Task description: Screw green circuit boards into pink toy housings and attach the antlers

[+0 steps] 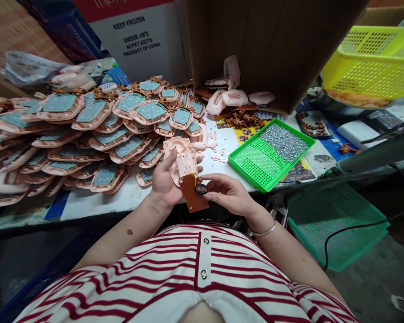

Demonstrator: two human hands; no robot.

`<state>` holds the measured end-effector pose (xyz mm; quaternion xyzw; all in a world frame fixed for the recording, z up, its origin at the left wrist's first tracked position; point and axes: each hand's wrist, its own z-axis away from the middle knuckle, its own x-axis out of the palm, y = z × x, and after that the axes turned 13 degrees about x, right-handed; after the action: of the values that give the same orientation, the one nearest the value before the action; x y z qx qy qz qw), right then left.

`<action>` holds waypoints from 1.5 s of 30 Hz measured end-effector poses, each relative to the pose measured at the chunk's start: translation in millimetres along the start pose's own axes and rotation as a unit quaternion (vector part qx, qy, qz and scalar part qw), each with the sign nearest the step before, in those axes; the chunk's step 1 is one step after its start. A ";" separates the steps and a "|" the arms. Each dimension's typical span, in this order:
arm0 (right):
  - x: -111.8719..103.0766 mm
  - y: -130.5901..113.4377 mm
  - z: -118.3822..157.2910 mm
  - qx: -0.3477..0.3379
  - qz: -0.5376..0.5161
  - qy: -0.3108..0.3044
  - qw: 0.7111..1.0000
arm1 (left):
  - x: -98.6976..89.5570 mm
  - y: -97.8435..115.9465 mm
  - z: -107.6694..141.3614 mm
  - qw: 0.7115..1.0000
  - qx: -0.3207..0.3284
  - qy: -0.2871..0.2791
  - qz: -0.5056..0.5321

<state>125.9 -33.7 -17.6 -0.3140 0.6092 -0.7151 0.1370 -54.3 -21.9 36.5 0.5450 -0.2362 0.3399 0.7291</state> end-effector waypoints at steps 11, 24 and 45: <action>-2.4 -6.0 3.4 -0.073 0.125 -0.013 0.989 | 6.8 -12.4 -5.8 0.998 -0.023 0.058 -0.007; -4.4 4.2 -3.9 -0.058 0.246 0.043 0.967 | 12.4 -17.7 -8.3 0.998 0.027 0.055 -0.001; 0.7 -43.4 -16.4 -0.167 0.410 0.277 0.853 | -8.6 -33.2 -1.7 0.978 -0.088 -0.177 -0.059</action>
<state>123.4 -11.6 23.2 0.1574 0.8058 -0.5388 0.1886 -35.0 -28.1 8.7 0.5434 -0.3581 0.1722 0.7395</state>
